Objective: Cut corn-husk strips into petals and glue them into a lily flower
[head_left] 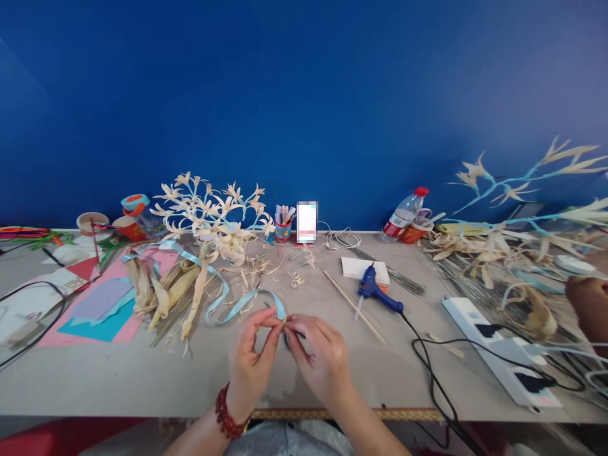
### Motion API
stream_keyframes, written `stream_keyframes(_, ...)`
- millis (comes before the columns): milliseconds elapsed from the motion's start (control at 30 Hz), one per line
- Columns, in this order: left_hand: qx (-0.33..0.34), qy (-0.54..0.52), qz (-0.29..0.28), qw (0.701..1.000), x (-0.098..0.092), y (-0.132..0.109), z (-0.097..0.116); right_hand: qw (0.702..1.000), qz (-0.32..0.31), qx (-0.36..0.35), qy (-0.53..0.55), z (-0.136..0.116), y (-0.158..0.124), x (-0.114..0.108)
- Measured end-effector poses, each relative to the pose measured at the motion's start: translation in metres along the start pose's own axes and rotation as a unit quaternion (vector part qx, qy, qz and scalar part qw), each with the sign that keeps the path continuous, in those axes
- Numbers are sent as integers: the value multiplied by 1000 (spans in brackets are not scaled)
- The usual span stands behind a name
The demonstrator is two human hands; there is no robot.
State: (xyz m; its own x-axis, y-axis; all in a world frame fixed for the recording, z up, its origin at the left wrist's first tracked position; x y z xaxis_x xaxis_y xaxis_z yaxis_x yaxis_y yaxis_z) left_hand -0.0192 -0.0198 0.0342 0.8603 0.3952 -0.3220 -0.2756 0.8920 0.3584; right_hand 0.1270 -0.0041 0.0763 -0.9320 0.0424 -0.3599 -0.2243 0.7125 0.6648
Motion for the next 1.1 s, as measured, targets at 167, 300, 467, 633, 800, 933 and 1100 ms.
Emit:
stream_keyframes(167,26,37,14,999,-1,-2,2,1000,11,11,-1,1,0,1)
stream_keyframes(300,12,17,10,1000,1,-2,0,1000,8,30,-3,4,-2,3)
stream_keyframes(467,-17,-21,7,1000,2,-2,-1,998,-2,66,13,6,1,2)
stream_keyframes(633,-30,-51,-10,998,4,1,3,995,-16,85,56,7,4,0)
stream_keyframes(800,-68,-93,-29,993,9,4,2,994,-3,97,44,11,3,0)
stream_keyframes(933,-65,-126,-39,989,11,7,3,988,0,142,65,16,2,2)
stream_keyframes(1100,-101,-187,-52,976,14,6,0,961,-29,232,149,23,0,7)
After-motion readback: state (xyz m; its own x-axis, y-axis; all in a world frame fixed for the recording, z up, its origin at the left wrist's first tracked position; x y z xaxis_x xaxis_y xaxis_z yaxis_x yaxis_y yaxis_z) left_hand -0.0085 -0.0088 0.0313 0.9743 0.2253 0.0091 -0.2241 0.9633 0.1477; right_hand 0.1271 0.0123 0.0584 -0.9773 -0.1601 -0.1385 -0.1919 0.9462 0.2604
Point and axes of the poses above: each hand's wrist, its own y-axis towards the middle knuckle, its own x-axis out of the palm, z = x × y, the point moved 5 cm from there along y, towards the middle knuckle, and after that the axes turned 9 degrees about y, right-handed, at the moved point
